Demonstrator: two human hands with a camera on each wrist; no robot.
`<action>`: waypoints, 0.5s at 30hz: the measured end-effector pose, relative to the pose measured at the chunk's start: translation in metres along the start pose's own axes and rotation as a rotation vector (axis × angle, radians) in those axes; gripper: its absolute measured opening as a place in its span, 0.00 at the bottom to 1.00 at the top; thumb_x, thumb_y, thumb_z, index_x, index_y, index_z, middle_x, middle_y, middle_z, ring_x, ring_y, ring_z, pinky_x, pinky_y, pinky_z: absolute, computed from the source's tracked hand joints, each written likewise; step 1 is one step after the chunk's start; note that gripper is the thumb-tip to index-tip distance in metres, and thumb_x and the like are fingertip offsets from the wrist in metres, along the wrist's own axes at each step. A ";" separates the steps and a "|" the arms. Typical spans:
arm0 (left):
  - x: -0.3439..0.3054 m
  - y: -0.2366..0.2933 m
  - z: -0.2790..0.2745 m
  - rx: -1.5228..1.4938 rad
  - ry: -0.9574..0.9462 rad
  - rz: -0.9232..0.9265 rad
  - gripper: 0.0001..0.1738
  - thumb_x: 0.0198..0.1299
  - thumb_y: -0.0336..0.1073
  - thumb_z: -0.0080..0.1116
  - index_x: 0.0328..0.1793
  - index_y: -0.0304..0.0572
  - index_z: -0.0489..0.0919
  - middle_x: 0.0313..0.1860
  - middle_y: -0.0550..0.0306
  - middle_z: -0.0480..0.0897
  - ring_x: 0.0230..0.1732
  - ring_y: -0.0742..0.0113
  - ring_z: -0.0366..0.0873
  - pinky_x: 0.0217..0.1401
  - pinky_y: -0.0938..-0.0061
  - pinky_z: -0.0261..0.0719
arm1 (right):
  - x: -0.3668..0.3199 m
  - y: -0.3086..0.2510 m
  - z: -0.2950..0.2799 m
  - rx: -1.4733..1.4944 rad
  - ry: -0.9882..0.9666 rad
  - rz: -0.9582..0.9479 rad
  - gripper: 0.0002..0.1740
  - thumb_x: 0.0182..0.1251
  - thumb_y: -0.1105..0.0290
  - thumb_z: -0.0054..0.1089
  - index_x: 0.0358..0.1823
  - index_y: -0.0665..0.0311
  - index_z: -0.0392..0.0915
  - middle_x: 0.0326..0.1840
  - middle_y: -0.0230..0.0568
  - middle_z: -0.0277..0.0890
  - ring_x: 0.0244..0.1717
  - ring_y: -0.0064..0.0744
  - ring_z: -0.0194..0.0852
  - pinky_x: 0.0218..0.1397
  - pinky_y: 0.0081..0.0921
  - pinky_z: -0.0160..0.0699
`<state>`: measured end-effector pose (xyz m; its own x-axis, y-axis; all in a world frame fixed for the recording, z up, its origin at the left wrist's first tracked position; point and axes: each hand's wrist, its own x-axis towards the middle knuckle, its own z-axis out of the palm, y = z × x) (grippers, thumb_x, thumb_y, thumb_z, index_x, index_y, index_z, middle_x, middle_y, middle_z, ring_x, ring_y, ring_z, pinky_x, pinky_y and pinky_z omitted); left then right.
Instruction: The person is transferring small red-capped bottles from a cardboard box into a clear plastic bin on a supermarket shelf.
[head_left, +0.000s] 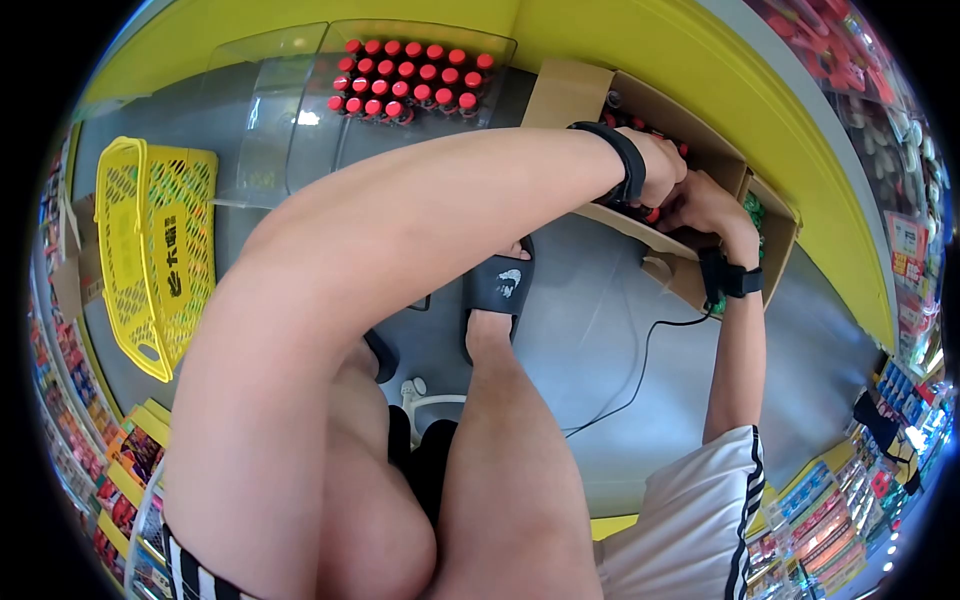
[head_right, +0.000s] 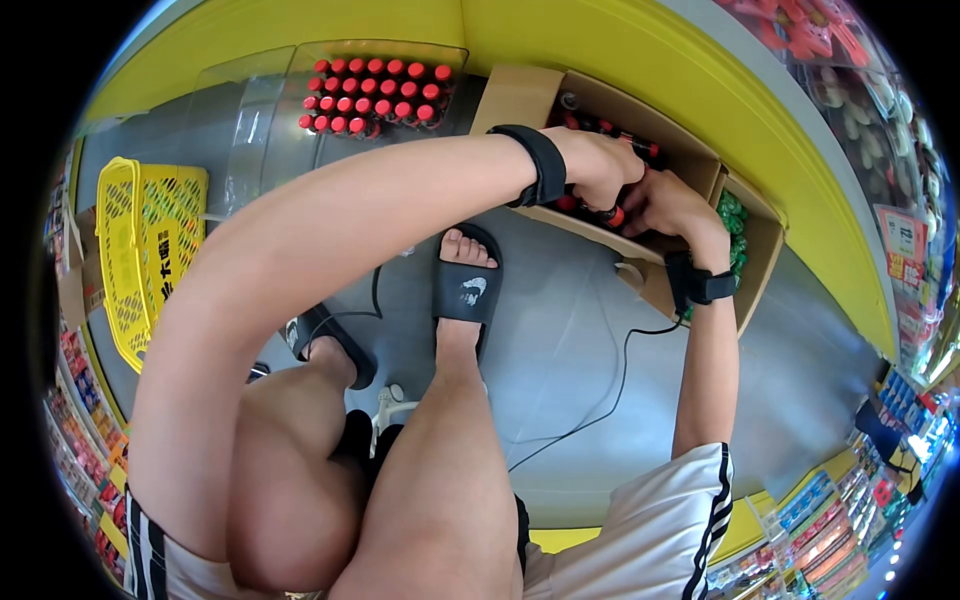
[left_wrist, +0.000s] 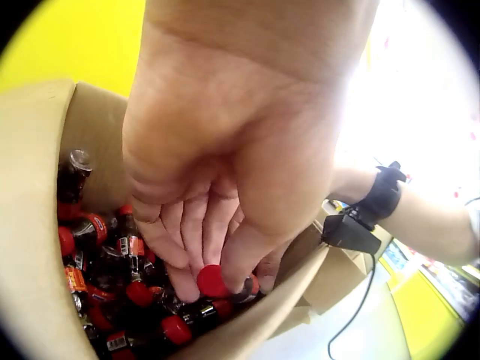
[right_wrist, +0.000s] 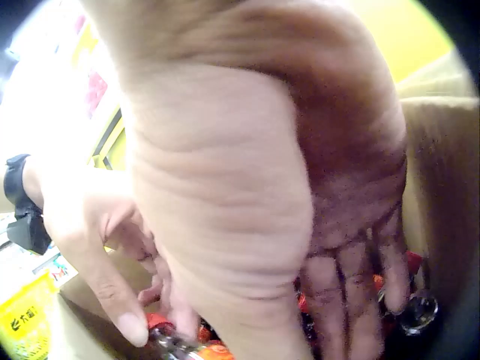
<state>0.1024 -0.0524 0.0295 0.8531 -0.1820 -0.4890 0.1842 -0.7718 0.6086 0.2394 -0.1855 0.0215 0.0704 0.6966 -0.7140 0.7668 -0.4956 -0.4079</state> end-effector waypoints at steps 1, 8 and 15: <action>-0.006 0.000 0.001 -0.002 0.003 -0.004 0.20 0.58 0.32 0.70 0.57 0.35 0.90 0.49 0.39 0.91 0.48 0.44 0.91 0.48 0.54 0.89 | 0.000 -0.003 -0.002 0.044 -0.009 -0.016 0.21 0.44 0.74 0.85 0.44 0.69 0.93 0.41 0.51 0.93 0.42 0.47 0.92 0.52 0.37 0.87; -0.073 -0.008 0.009 -0.110 0.274 0.111 0.16 0.60 0.33 0.64 0.49 0.26 0.88 0.49 0.30 0.88 0.48 0.33 0.88 0.51 0.47 0.87 | -0.006 -0.025 -0.011 0.008 0.050 -0.099 0.20 0.49 0.77 0.84 0.47 0.71 0.92 0.39 0.52 0.92 0.42 0.46 0.91 0.50 0.36 0.86; -0.128 -0.027 0.027 -0.364 0.615 0.142 0.19 0.70 0.42 0.61 0.54 0.32 0.78 0.54 0.39 0.82 0.54 0.37 0.84 0.53 0.47 0.83 | -0.032 -0.097 -0.016 -0.016 0.231 -0.158 0.18 0.56 0.75 0.81 0.48 0.72 0.90 0.42 0.50 0.89 0.44 0.47 0.88 0.52 0.39 0.86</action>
<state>-0.0250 -0.0250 0.0591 0.9812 0.1922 -0.0155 0.1105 -0.4949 0.8619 0.1727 -0.1519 0.0929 0.0914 0.8653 -0.4929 0.7894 -0.3647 -0.4938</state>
